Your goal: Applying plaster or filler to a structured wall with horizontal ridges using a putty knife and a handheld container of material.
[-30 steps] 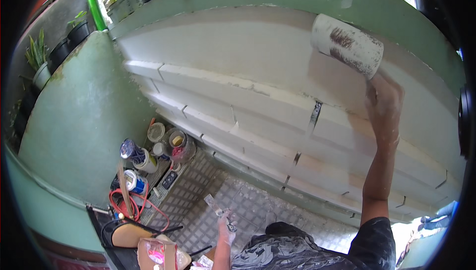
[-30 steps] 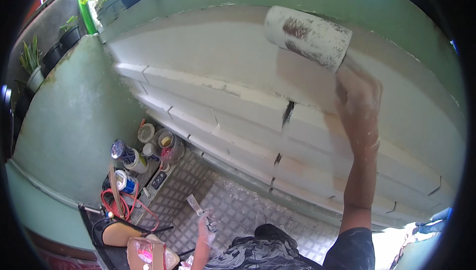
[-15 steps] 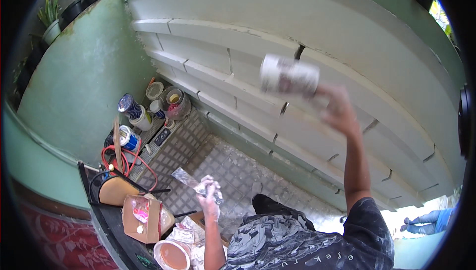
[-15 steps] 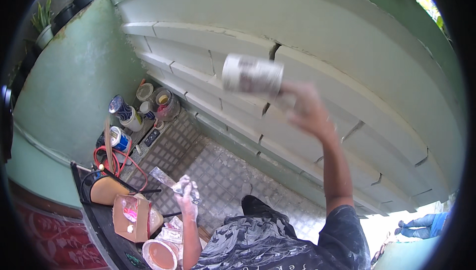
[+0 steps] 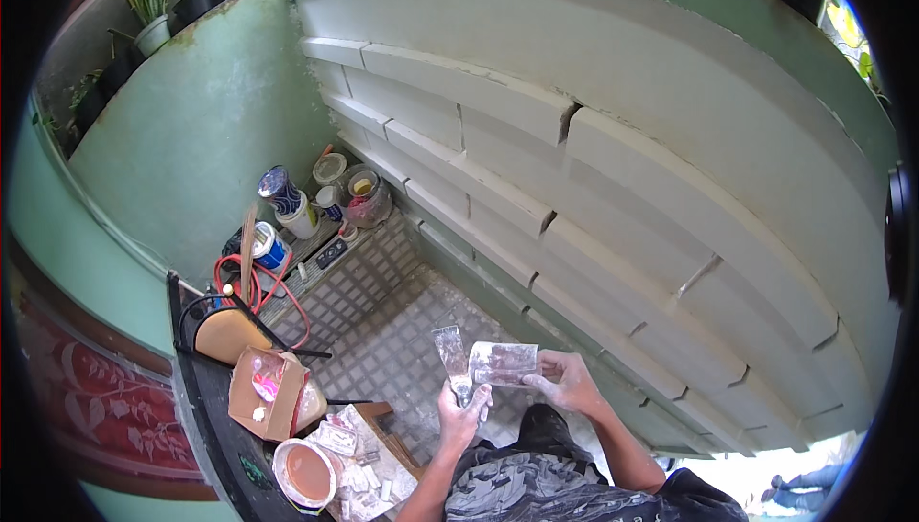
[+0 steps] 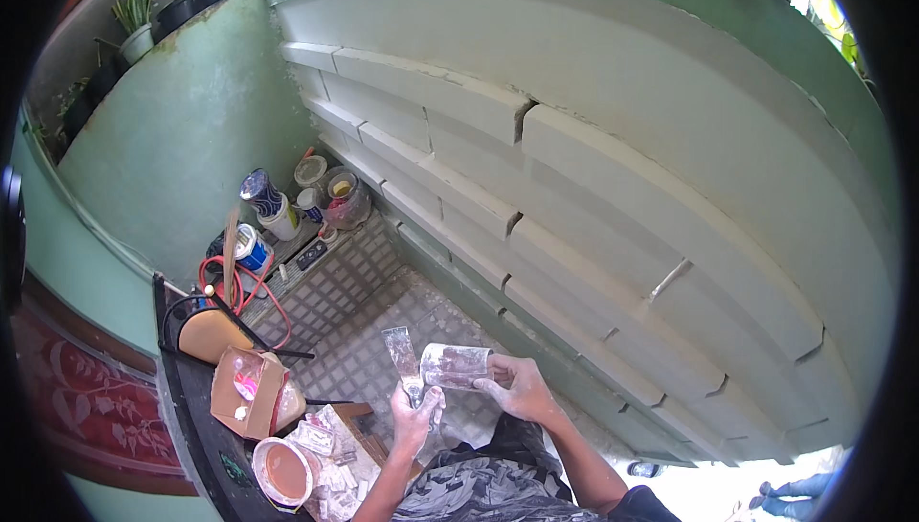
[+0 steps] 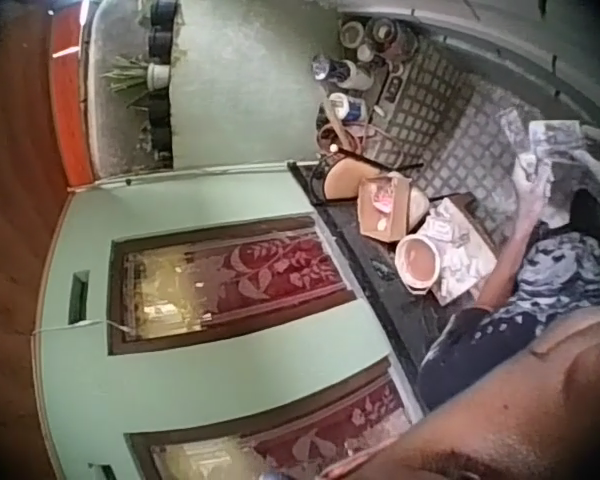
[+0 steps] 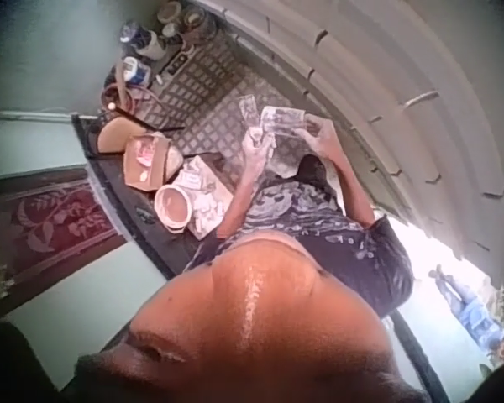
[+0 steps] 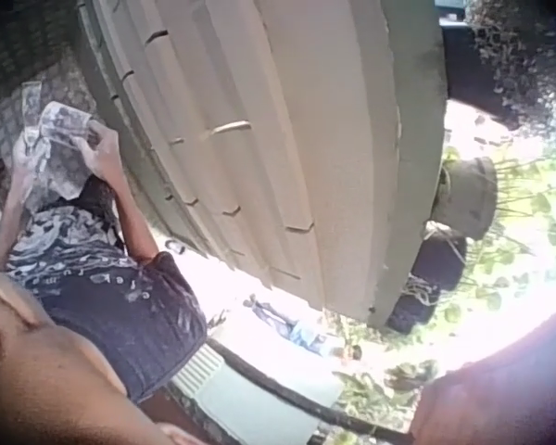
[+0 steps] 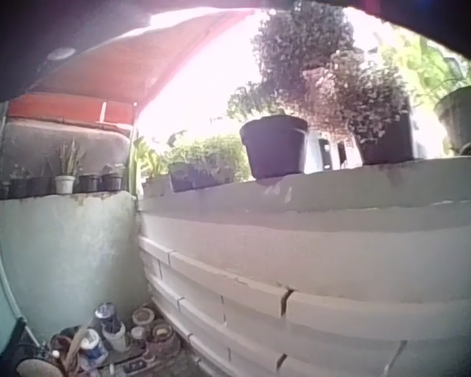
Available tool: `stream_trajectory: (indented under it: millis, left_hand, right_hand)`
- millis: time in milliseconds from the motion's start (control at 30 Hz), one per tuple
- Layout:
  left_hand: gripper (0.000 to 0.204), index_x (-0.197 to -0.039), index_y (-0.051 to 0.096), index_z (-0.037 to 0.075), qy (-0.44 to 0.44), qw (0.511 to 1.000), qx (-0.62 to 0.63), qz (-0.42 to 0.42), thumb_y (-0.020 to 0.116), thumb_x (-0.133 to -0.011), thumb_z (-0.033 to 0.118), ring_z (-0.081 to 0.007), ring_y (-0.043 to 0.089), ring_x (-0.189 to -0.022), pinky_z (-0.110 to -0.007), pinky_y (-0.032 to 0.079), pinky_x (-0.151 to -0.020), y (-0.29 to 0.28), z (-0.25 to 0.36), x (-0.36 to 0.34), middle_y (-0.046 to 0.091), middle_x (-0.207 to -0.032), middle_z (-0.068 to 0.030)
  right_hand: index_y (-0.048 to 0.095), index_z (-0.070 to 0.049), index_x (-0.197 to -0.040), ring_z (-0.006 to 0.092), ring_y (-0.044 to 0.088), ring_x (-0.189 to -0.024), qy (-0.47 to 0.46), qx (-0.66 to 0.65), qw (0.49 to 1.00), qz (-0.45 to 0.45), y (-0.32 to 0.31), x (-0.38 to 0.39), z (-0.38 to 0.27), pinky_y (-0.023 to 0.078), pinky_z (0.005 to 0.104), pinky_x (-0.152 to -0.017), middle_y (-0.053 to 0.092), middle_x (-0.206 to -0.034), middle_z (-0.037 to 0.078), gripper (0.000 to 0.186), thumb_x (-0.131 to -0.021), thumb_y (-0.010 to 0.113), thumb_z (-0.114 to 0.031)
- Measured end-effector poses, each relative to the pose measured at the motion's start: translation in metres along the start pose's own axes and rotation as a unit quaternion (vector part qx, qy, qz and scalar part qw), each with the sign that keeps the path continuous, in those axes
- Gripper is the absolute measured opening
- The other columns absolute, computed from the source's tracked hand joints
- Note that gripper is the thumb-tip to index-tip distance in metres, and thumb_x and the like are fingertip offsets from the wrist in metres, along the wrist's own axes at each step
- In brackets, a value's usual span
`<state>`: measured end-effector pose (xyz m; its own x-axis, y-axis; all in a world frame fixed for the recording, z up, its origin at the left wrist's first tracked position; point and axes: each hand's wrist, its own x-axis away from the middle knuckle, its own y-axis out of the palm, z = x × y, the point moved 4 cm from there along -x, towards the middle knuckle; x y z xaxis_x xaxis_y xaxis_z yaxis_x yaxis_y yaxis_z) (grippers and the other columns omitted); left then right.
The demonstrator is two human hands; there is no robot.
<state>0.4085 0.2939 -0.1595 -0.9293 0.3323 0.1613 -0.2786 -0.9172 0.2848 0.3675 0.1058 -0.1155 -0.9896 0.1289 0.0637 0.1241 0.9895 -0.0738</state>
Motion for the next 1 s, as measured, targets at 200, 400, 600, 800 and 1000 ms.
stream_trajectory:
  millis: [200, 400, 600, 800, 1000]
  left_hand:
    - [0.013, -0.090, 0.053, 0.007, -0.076, 0.994, -0.031, 0.066, 0.065, -0.087, 0.011, -0.0076, 0.048, -0.045, -0.022, 0.036, -0.038, 0.025, -0.024, 0.005, 0.054, -0.065, -0.0009]
    - [0.011, -0.089, 0.052, 0.010, -0.023, 0.944, 0.223, 0.242, 0.062, -0.089, 0.014, -0.0065, 0.046, -0.052, -0.022, 0.038, -0.045, 0.104, -0.063, 0.011, 0.051, -0.069, 0.0019]
    - [0.015, -0.096, 0.060, 0.007, -0.060, 0.960, 0.143, 0.232, 0.064, -0.088, 0.019, -0.0063, 0.054, -0.064, -0.022, 0.042, -0.056, 0.183, -0.107, 0.018, 0.060, -0.079, 0.0013]
    - [0.019, -0.097, 0.061, 0.003, -0.021, 0.966, 0.067, 0.249, 0.067, -0.086, 0.016, -0.0093, 0.058, -0.068, -0.023, 0.046, -0.059, 0.191, -0.129, 0.043, 0.064, -0.082, -0.0022]
    - [0.028, -0.109, 0.056, 0.003, 0.003, 0.865, 0.287, 0.412, 0.058, -0.091, 0.023, -0.0139, 0.059, -0.082, -0.027, 0.049, -0.075, 0.117, -0.138, 0.055, 0.062, -0.097, -0.0038]
  right_hand:
    - [0.062, 0.001, -0.101, 0.0198, 0.065, -0.078, -0.092, 0.179, 0.979, -0.004, -0.027, 0.015, 0.009, 0.051, 0.0315, -0.075, 0.066, -0.083, 0.012, 0.026, -0.079, 0.069, -0.009]
    - [0.056, -0.002, -0.107, 0.0338, 0.057, -0.092, -0.241, 0.243, 0.937, 0.061, -0.076, 0.066, 0.016, 0.046, 0.0398, -0.080, 0.057, -0.097, 0.016, 0.034, -0.080, 0.069, -0.018]
    - [0.048, -0.001, -0.120, 0.0357, 0.056, -0.097, -0.159, 0.149, 0.975, -0.053, -0.110, 0.083, 0.066, 0.046, 0.0400, -0.083, 0.055, -0.106, 0.020, 0.043, -0.084, 0.065, -0.016]
    - [0.041, 0.004, -0.123, 0.0425, 0.052, -0.110, -0.046, 0.131, 0.970, -0.198, -0.123, 0.086, 0.111, 0.042, 0.0439, -0.092, 0.052, -0.117, 0.029, 0.045, -0.086, 0.059, -0.015]
    - [0.049, -0.007, -0.110, 0.0404, 0.060, -0.077, -0.015, 0.096, 0.961, -0.258, -0.098, 0.101, 0.121, 0.047, 0.0441, -0.068, 0.062, -0.083, 0.019, 0.032, -0.082, 0.061, -0.016]
